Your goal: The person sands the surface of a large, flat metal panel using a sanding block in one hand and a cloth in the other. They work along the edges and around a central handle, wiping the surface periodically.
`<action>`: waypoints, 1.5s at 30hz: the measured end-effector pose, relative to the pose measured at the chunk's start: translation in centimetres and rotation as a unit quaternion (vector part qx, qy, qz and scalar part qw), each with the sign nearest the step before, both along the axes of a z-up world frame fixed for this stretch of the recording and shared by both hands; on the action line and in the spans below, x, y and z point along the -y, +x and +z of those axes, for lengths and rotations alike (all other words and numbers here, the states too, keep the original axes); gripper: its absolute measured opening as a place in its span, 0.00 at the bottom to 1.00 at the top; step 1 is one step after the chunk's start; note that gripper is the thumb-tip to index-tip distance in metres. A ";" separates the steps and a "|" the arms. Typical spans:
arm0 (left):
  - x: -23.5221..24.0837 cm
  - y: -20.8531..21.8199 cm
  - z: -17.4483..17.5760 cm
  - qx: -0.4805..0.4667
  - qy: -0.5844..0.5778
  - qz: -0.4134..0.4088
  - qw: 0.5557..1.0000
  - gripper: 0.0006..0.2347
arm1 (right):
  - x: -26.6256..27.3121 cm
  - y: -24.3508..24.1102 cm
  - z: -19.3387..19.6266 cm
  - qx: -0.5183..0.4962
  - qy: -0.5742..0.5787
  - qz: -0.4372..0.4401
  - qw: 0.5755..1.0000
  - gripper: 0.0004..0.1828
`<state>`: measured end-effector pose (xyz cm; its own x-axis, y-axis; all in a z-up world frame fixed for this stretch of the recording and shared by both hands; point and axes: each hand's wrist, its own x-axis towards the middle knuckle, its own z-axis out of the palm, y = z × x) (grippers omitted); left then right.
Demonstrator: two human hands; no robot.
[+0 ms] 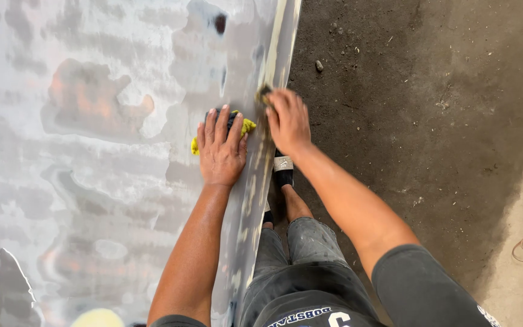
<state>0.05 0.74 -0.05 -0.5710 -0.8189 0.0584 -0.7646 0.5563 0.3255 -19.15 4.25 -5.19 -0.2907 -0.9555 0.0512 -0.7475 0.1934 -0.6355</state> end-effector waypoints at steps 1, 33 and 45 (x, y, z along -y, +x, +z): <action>-0.6 0.2 0.1 -0.001 -0.002 0.000 1.000 0.19 | 0.8 0.2 0.6 -0.001 -0.002 0.000 1.000 0.16; 1.4 -0.2 2.2 -0.032 0.073 -0.001 0.997 0.19 | -12.2 8.1 -0.5 0.089 -0.008 -0.076 0.993 0.18; -16.0 8.0 -1.3 0.176 0.090 -0.313 0.929 0.24 | -12.9 6.8 -1.2 0.551 0.106 -0.293 0.774 0.14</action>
